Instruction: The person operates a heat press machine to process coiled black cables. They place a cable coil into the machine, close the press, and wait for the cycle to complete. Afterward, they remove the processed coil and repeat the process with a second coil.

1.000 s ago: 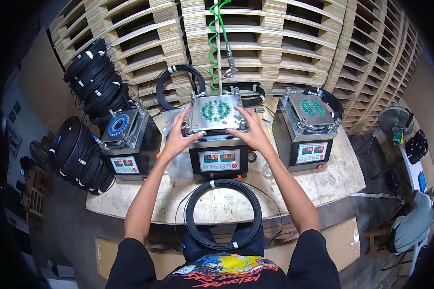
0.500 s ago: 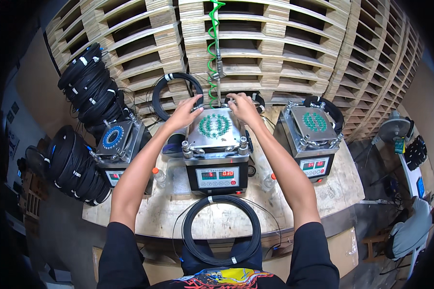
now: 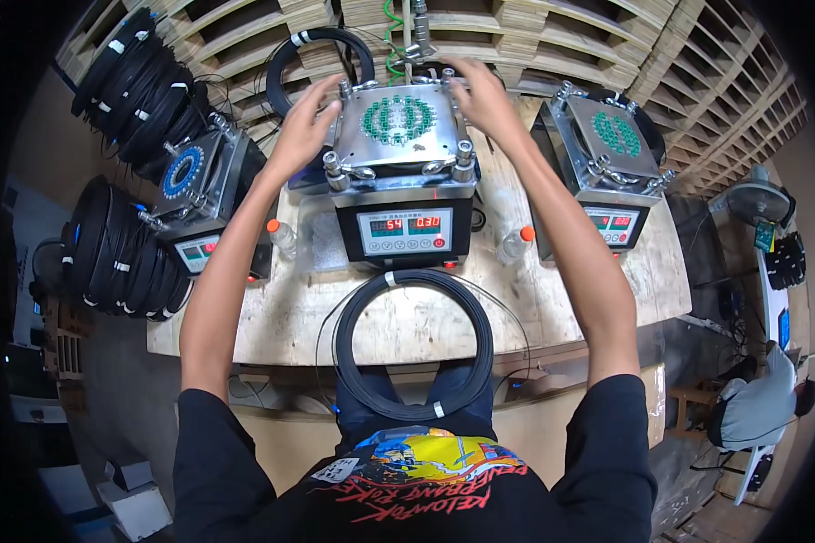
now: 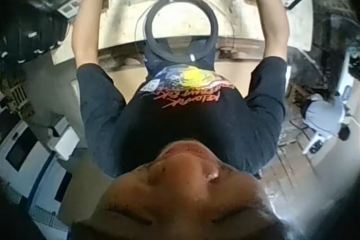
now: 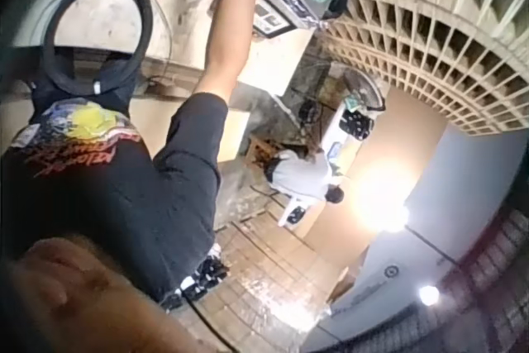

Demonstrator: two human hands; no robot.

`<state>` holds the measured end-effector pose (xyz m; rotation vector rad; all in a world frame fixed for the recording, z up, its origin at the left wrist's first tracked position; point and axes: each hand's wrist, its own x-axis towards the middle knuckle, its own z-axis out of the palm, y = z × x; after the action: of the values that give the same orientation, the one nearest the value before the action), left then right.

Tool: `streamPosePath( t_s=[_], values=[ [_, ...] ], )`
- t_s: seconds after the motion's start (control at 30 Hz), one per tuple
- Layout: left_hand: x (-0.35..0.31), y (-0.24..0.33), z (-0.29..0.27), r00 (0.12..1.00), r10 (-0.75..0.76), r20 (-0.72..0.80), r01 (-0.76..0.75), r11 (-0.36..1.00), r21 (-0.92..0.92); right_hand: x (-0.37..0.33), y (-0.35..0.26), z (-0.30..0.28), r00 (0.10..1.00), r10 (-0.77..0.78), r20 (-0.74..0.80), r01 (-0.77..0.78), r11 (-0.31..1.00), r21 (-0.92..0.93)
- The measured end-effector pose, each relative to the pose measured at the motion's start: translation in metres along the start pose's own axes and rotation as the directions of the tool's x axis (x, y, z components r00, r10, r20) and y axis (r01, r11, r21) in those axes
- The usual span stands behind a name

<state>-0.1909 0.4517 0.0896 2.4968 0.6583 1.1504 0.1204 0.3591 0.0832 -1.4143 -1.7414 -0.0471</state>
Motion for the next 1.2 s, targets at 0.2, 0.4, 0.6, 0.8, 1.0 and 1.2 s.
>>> streamPosePath(
  t_s=[0.2,0.4,0.6,0.8,1.0,1.2],
  values=[
    [-0.117,0.046,-0.032,0.988,-0.115,-0.106,0.119,0.992,0.037,-0.1,-0.063,-0.06,0.978,0.195,-0.075,-0.184,0.974,0.135],
    [-0.267,0.081,-0.017,0.812,-0.327,0.484,0.273,0.945,0.18,-0.243,-0.043,-0.038,0.718,0.36,0.596,-0.454,0.891,0.01],
    [-0.316,0.051,0.008,0.805,-0.317,0.501,0.229,0.946,0.232,-0.311,-0.037,0.025,0.702,0.312,0.64,-0.368,0.928,-0.049],
    [-0.313,0.032,0.023,0.752,-0.396,0.527,0.376,0.914,0.15,-0.316,-0.029,0.039,0.662,0.456,0.595,-0.576,0.817,0.014],
    [-0.319,0.024,0.023,0.748,-0.447,0.491,0.459,0.882,0.106,-0.325,-0.042,0.031,0.704,0.47,0.532,-0.582,0.812,0.053],
    [-0.322,0.06,0.027,0.665,-0.579,0.472,0.536,0.81,0.239,-0.349,-0.068,0.04,0.788,0.417,0.453,-0.462,0.887,-0.014]
  ],
)
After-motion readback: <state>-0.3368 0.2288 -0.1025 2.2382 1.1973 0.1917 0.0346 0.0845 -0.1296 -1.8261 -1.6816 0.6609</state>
